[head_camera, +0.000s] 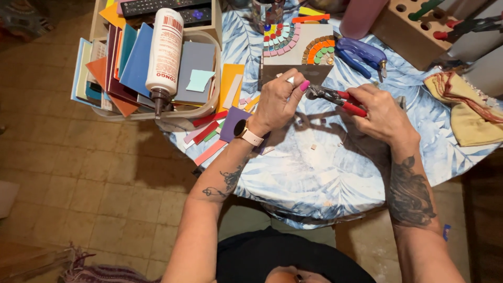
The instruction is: Decorating a small box with mosaic-like pieces using nippers and glue
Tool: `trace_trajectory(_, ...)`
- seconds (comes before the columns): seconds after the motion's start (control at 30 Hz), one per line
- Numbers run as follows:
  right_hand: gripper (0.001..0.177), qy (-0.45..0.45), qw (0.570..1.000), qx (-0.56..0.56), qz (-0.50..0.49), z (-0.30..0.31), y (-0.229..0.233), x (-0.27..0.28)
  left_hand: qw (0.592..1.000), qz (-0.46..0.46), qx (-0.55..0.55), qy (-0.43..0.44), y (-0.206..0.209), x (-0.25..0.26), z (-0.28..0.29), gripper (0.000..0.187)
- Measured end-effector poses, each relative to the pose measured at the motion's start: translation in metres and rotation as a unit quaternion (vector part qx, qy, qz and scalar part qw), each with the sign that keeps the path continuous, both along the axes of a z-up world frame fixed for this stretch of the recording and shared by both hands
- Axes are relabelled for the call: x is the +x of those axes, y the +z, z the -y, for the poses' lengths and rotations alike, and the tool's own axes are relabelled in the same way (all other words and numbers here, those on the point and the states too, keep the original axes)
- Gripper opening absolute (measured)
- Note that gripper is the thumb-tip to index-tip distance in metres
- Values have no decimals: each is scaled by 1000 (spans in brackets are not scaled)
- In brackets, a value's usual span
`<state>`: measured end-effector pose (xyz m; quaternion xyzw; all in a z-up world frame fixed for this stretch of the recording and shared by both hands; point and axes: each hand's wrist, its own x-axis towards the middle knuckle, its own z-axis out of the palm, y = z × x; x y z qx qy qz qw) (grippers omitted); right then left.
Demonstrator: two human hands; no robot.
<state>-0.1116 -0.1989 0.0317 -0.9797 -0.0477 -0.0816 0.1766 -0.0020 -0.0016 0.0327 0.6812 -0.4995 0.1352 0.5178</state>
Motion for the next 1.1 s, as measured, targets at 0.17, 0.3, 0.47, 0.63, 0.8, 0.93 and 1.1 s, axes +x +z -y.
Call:
trace_trajectory(0.17, 30, 6, 1000, 0, 6, 2, -2, 0, 1000, 0, -12, -5, 1, -1, 0, 29)
trace_trajectory(0.3, 31, 1, 1000, 1, 6, 0, 0, 0, 1000, 8, -18, 6, -2, -1, 1, 31)
trace_trajectory(0.47, 37, 1, 1000, 12, -1, 0, 2, -1, 999, 23, -31, 25, -6, -3, 2, 31)
trace_trajectory(0.63, 35, 7, 1000, 8, 9, 2, -1, -1, 997, 39, -53, 37, -7, -4, 4, 40)
trace_trajectory(0.8, 24, 4, 1000, -1, -2, 0, 2, -2, 998, 24, -66, 8, -4, -6, 3, 40)
trace_trajectory(0.93, 25, 8, 1000, 13, 4, -2, 5, -2, 998, 26, -62, 8, -4, -6, 3, 41)
trace_trajectory(1.1, 31, 26, 999, 25, 12, 2, 1, -1, 997, -1, -73, -28, 1, -7, 2, 38)
